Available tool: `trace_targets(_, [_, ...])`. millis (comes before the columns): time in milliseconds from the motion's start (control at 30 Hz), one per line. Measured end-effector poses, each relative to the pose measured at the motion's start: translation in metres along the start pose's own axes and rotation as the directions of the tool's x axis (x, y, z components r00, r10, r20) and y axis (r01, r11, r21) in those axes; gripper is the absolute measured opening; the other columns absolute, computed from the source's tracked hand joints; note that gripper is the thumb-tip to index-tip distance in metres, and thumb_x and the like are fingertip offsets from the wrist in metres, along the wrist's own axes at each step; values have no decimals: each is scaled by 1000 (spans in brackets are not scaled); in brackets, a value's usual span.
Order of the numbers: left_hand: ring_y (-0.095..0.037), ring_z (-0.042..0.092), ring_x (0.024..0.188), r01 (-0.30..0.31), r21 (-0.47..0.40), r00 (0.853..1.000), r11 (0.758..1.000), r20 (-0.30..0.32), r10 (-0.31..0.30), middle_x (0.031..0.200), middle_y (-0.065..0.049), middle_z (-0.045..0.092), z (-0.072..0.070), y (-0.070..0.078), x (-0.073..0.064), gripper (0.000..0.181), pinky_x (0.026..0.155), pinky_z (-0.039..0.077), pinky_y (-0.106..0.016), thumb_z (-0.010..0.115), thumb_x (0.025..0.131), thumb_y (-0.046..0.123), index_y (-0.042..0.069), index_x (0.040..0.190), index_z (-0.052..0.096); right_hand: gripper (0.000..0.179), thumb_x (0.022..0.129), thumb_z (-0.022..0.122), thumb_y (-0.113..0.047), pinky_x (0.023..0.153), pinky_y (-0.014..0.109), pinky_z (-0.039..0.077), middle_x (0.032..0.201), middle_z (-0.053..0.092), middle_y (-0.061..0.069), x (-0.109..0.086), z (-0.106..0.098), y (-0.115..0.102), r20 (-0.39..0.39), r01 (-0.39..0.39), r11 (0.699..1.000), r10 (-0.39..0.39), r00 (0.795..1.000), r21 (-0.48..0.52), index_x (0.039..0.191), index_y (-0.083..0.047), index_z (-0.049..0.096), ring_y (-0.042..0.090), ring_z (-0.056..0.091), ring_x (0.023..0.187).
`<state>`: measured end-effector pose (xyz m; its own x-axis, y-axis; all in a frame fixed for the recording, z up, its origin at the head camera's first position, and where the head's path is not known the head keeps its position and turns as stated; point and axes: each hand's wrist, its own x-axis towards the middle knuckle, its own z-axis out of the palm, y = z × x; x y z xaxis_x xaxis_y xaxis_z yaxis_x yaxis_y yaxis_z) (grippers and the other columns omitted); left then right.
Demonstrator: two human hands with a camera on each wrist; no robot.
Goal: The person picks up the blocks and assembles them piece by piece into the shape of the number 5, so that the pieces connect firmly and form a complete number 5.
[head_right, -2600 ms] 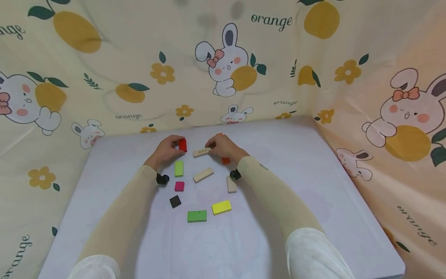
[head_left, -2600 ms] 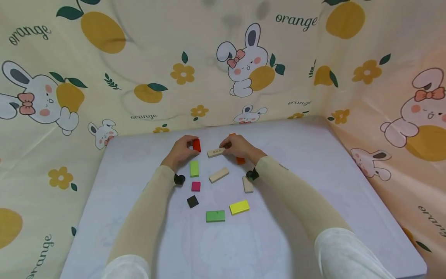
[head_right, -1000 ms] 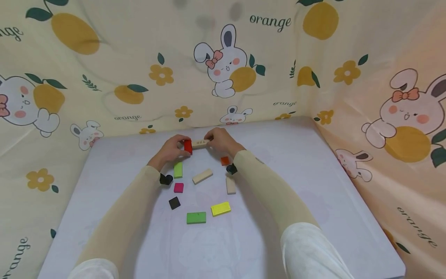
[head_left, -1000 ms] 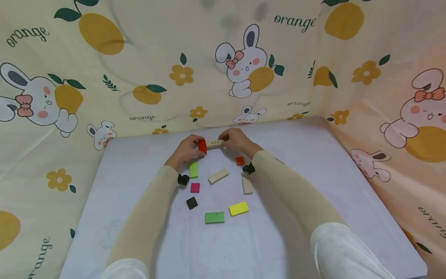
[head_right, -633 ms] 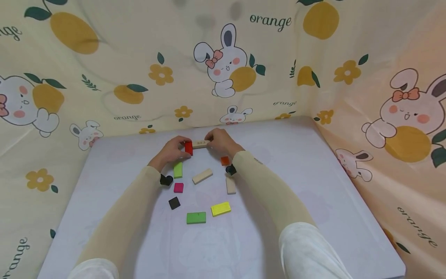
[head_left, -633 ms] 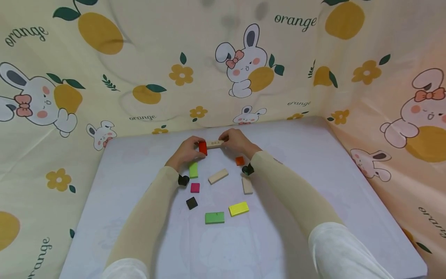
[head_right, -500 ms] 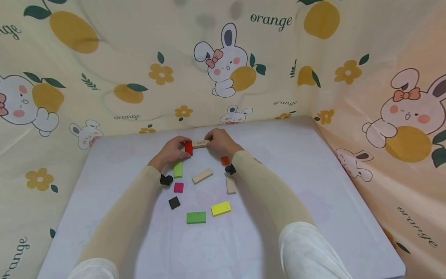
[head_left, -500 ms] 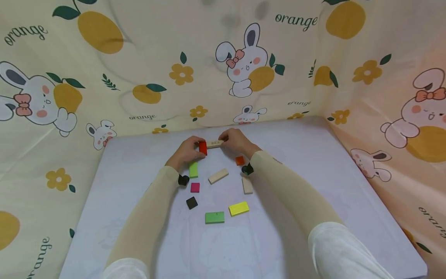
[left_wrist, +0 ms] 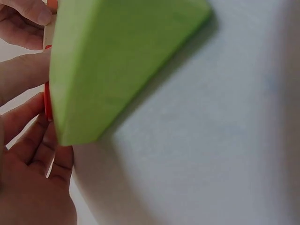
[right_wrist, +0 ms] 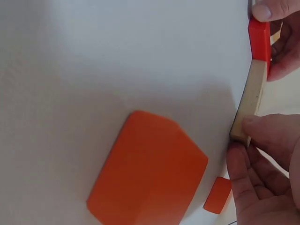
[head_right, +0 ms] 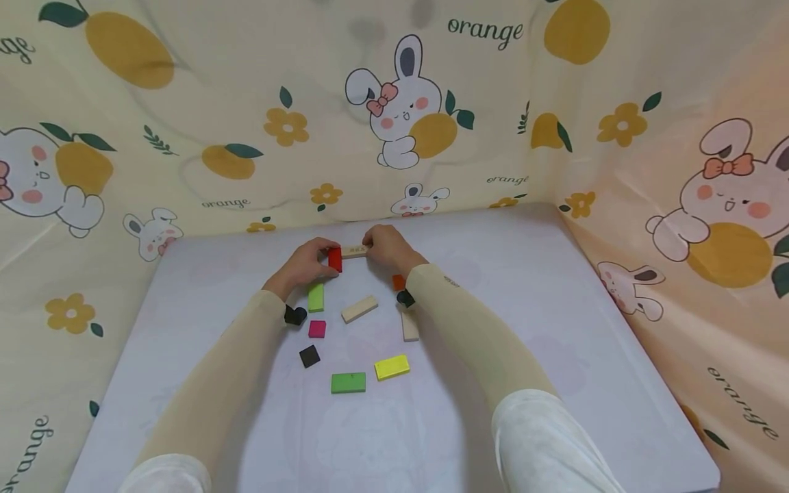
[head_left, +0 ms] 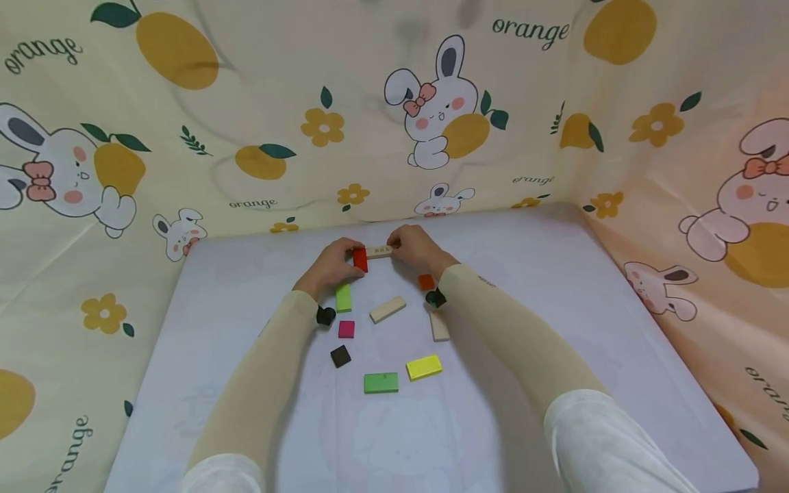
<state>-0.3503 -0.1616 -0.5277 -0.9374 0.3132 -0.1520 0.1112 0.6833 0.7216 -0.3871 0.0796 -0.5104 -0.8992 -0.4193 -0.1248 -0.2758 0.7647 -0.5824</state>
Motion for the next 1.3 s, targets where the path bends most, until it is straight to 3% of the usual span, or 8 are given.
trace_targets(867, [-34,49,141,12,14,1000,1000,-4,-11,155,-14,53,-7,-2,-1,65,124,36,-50,86,95,16,7,153,59,33,99,69,-3,104,41,53,121,70,10,0,3,-10,-8,-19,1000,19,1000,11,131,-4,74,27,60,104])
trace_targets(967, [-34,50,140,23,-12,1000,1000,-20,-24,157,-13,52,-9,-4,-2,66,122,39,-51,82,98,21,8,157,56,35,99,68,-3,103,42,53,124,69,11,-3,0,-8,-24,-25,998,27,999,58,133,-4,72,27,60,107])
trace_targets(1100, [-34,51,138,15,-44,997,999,-78,-19,161,-12,47,-11,0,-5,60,118,44,-52,71,106,26,10,160,53,34,100,67,-3,101,44,54,128,69,12,-7,-10,2,-100,-5,991,19,995,131,134,-3,72,29,62,112])
trace_targets(1200, [-34,48,143,-56,47,994,997,-86,60,164,-13,44,-11,10,-8,53,120,42,-51,62,110,23,8,160,53,32,101,67,-4,98,44,55,128,70,14,-10,-20,15,-159,3,989,20,987,146,133,-2,72,30,63,113])
trace_targets(1300, [-33,44,148,-120,229,991,966,-38,132,164,-13,44,-7,24,-10,48,123,39,-48,56,113,19,7,160,54,33,101,69,-6,97,45,55,129,69,15,-14,-30,24,-193,-14,987,46,980,161,133,-1,73,32,63,114])
